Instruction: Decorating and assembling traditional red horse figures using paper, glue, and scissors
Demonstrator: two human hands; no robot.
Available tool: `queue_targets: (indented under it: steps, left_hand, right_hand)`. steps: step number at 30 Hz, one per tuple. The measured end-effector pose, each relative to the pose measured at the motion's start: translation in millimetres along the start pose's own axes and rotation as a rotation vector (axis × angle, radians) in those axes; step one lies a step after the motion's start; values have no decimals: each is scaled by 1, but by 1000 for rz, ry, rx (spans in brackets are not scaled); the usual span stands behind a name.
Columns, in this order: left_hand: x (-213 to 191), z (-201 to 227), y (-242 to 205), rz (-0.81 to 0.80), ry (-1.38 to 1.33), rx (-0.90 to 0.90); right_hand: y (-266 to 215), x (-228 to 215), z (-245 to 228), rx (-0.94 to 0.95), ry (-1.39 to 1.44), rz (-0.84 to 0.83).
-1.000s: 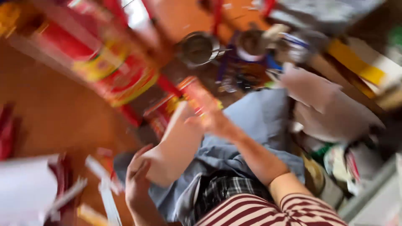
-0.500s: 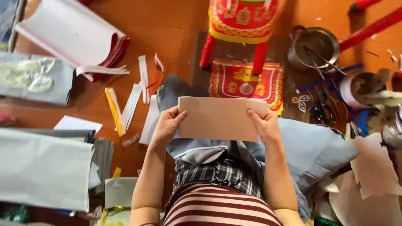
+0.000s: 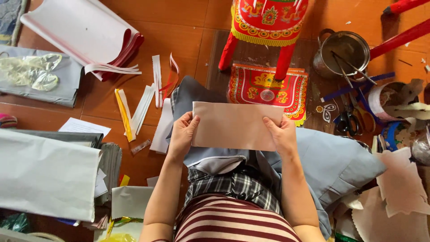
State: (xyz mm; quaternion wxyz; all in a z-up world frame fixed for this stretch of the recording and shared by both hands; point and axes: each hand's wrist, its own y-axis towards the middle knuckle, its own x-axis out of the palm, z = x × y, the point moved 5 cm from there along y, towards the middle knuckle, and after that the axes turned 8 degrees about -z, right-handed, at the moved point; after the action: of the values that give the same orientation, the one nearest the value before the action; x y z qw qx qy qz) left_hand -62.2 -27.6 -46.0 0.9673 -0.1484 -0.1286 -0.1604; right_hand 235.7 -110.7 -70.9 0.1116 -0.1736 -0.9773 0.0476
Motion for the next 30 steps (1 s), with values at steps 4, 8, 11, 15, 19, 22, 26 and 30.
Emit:
queue_targets:
  steps: [4, 8, 11, 15, 19, 22, 26, 30]
  left_hand:
    - [1, -1, -1, 19, -47, -6]
    - [3, -2, -1, 38, -80, -4]
    - [-2, -15, 2, 41, -94, -10]
    - [-1, -11, 0, 49, -93, 4]
    - [0, -4, 0, 35, -29, 35]
    - [-2, 3, 3, 74, 7, 86]
    - [-4, 9, 5, 165, 62, 152]
    - [-3, 8, 8, 191, 99, 184]
  right_hand:
    - [-6, 14, -18, 31, 47, 12]
    - [-9, 20, -29, 41, 70, 18]
    - [-6, 15, -20, 36, 70, 13]
    - [-2, 3, -6, 34, 17, -3]
    - [0, -5, -1, -3, -60, -14]
    - [3, -12, 6, -28, -92, -27]
    - [-5, 2, -16, -94, -146, -20]
    - [-2, -6, -11, -129, -161, -19]
